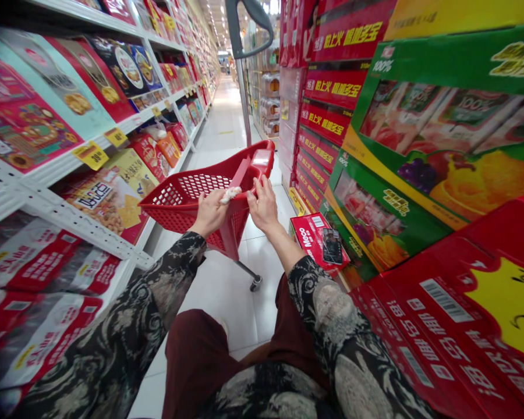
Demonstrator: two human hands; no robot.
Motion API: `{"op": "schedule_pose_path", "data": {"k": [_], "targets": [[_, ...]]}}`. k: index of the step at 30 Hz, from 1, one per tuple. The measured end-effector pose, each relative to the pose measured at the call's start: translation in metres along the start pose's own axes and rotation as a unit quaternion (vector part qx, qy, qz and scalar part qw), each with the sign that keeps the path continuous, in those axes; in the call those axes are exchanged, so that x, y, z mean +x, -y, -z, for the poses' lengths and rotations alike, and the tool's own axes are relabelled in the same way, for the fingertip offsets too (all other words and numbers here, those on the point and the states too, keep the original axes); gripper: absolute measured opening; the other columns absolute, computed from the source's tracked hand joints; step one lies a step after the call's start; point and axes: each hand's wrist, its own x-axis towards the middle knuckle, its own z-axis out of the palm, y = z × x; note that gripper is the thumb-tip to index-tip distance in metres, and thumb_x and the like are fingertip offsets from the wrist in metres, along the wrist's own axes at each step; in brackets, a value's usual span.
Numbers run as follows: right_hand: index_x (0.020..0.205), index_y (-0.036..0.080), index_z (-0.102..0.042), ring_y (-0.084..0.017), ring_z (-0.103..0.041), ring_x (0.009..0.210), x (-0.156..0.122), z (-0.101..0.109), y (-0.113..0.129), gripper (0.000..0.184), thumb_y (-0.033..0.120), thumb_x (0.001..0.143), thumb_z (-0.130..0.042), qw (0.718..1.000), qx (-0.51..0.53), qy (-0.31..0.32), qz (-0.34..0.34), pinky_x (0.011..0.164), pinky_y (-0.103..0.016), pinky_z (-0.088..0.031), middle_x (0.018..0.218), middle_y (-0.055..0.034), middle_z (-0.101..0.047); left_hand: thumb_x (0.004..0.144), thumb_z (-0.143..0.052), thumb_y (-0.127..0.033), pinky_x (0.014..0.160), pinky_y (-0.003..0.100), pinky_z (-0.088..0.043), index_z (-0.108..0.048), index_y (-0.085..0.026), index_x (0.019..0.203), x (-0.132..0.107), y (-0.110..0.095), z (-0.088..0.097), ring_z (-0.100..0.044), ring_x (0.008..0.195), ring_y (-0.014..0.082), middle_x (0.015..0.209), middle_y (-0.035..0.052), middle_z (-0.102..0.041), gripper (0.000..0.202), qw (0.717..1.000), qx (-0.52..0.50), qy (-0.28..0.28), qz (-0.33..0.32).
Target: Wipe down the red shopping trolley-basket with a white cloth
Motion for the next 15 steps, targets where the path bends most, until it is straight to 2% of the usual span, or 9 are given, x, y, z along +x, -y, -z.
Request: {"op": "schedule_pose_path", "data": {"k": [5, 9, 12, 15], "targets": [[0.134, 0.019, -0.042, -0.022, -0.029, 0.135, 0.003, -0.001, -0.011, 0.048, 0.040, 0.092, -0.029, 1.000, 0.004, 0.003, -0.003, 0.110, -0.044, -0.027, 0.146, -0.0093, -0.035, 0.090, -0.030, -0.023, 0.109, 0.052, -0.018, -0.049, -0.026, 0.126, -0.006, -0.013, -0.004, -0.047, 0.122, 0.0200, 0.131, 0.0052, -0.055, 0.040, 1.000, 0.008, -0.015, -0.003], [0.131, 0.019, -0.044, -0.024, -0.028, 0.136, 0.006, 0.004, -0.002, 0.045, 0.031, 0.089, -0.030, 0.998, -0.042, -0.034, -0.034, 0.109, -0.051, -0.024, 0.145, -0.0103, -0.035, 0.090, -0.030, -0.023, 0.112, 0.053, -0.011, -0.048, -0.026, 0.128, -0.017, -0.018, -0.009, -0.043, 0.127, 0.0196, 0.138, 0.0060, -0.048, 0.042, 0.999, 0.016, -0.032, -0.027], [0.128, 0.021, -0.047, -0.025, -0.025, 0.137, 0.006, 0.008, 0.012, 0.043, 0.030, 0.088, -0.032, 0.997, -0.067, -0.026, -0.004, 0.109, -0.054, -0.019, 0.146, -0.0087, -0.034, 0.089, -0.031, -0.022, 0.112, 0.053, -0.007, -0.048, -0.025, 0.129, -0.025, -0.006, -0.014, -0.041, 0.129, 0.0195, 0.141, 0.0071, -0.045, 0.043, 0.999, 0.020, -0.045, -0.022], [0.119, 0.022, -0.054, -0.025, -0.028, 0.135, 0.006, 0.012, 0.018, 0.037, 0.030, 0.088, -0.036, 0.997, -0.074, -0.002, 0.018, 0.109, -0.056, -0.017, 0.142, -0.0084, -0.040, 0.087, -0.032, -0.019, 0.111, 0.057, -0.009, -0.047, -0.025, 0.130, -0.030, 0.017, -0.018, -0.043, 0.127, 0.0208, 0.139, 0.0081, -0.046, 0.045, 0.997, 0.021, -0.063, 0.039]]}}
